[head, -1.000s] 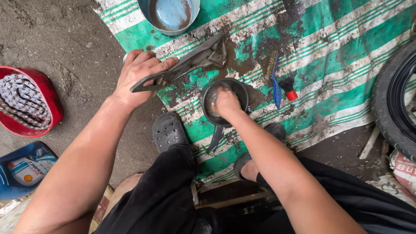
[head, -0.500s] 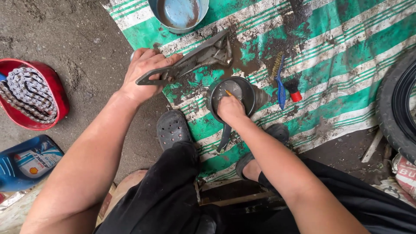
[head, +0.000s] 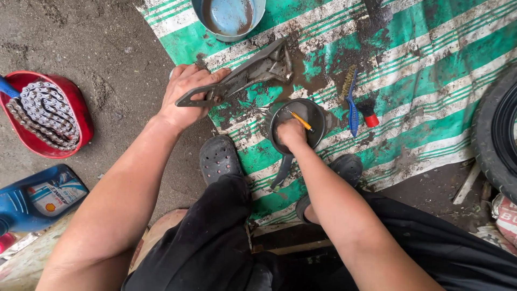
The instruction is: The person scrubs a dirty metal motorcycle swingarm with a brush and liquid from a small pot. They dip the brush into the pot repeatedly and scrub various surfaces of the part, including the ends and the central beam, while sitting on a tarp.
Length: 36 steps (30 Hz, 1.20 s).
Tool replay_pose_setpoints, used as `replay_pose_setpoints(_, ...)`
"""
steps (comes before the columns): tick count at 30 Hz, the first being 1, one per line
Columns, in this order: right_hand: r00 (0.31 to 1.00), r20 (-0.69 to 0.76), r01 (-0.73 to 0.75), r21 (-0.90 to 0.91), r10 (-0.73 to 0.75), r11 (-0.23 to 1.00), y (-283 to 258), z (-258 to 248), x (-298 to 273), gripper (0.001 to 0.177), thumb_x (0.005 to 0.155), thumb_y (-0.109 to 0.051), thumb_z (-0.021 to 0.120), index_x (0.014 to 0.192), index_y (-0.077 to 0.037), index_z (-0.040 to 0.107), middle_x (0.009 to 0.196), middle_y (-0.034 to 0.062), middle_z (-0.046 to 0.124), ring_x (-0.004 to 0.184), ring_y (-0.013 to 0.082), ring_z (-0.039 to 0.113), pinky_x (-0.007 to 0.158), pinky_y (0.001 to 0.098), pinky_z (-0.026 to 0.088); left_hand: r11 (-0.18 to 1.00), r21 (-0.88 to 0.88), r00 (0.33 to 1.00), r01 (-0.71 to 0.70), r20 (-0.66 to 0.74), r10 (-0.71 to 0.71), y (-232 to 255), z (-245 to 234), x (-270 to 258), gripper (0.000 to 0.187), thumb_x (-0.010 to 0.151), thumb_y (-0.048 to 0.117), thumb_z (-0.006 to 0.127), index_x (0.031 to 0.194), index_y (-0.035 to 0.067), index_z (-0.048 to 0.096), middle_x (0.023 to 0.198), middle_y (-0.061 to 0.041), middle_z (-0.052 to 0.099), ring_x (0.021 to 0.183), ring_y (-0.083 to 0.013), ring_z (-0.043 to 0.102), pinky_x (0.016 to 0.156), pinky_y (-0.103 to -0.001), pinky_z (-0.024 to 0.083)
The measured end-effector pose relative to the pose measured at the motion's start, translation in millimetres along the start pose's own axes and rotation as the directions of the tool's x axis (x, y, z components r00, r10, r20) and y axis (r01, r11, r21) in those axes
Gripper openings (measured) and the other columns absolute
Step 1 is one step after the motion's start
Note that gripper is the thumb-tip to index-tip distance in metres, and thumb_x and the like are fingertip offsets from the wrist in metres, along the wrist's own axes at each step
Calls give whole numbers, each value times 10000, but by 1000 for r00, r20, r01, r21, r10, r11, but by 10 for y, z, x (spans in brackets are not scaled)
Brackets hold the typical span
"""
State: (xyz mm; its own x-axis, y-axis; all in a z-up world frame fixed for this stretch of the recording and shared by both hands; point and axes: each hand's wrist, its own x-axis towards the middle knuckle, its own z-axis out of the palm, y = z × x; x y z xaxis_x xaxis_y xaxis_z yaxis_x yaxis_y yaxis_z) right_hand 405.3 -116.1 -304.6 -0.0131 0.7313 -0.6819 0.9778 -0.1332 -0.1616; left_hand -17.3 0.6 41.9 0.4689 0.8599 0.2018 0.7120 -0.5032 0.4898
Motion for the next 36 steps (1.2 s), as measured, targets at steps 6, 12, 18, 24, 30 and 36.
replay_pose_setpoints(6,945,321,-316,839,-66,-444,-1588,-2830,-1729,164,966,-169,727,893,-23,746,807,100,746,738,269,770,590,367,669,998,-59,1000,30,0,-30,-24,27,-43,443,1093,399,779,1498,224,745,898,-27,748,1000,-274,721,1074,-497,513)
replay_pose_setpoints(12,993,-17,-27,933,-117,-360,-2246,-3499,-1502,235,955,-34,559,1089,-80,746,858,81,696,951,279,752,932,451,636,920,-173,924,352,221,-312,281,-182,209,726,895,231,764,1613,189,668,1018,-89,819,1056,-382,777,1004,-570,576)
replay_pose_setpoints(18,997,-38,28,988,65,149,-1488,-3559,-1796,258,992,-1,588,1191,-37,749,1018,83,769,941,191,789,840,305,711,782,-210,794,587,338,-505,-21,371,180,862,706,282,855,1553,280,700,1098,-124,828,1070,-445,804,913,-557,618)
replay_pose_setpoints(24,989,-49,148,193,-141,970,-766,-2063,-1527,268,982,-291,677,1053,-175,908,959,174,856,1001,382,827,881,481,681,723,-226,730,653,440,-522,231,-37,344,860,761,175,808,1608,164,656,1251,-210,799,1110,-467,783,927,-585,633)
replay_pose_setpoints(30,989,28,144,87,-147,986,-1245,-1955,-1500,273,940,-329,616,979,-224,865,942,95,848,993,357,834,834,483,702,635,-326,704,700,465,-538,536,-312,228,792,823,19,713,1606,99,635,1355,-259,764,1147,-515,763,1031,-624,582)
replay_pose_setpoints(36,964,-97,261,141,-249,955,-993,-1016,-764,259,962,-198,630,930,-35,828,860,191,779,831,457,821,710,549,685,646,-351,724,678,469,-505,365,-503,363,672,783,112,849,1435,-7,740,1137,-300,794,1103,-551,752,1066,-624,555)
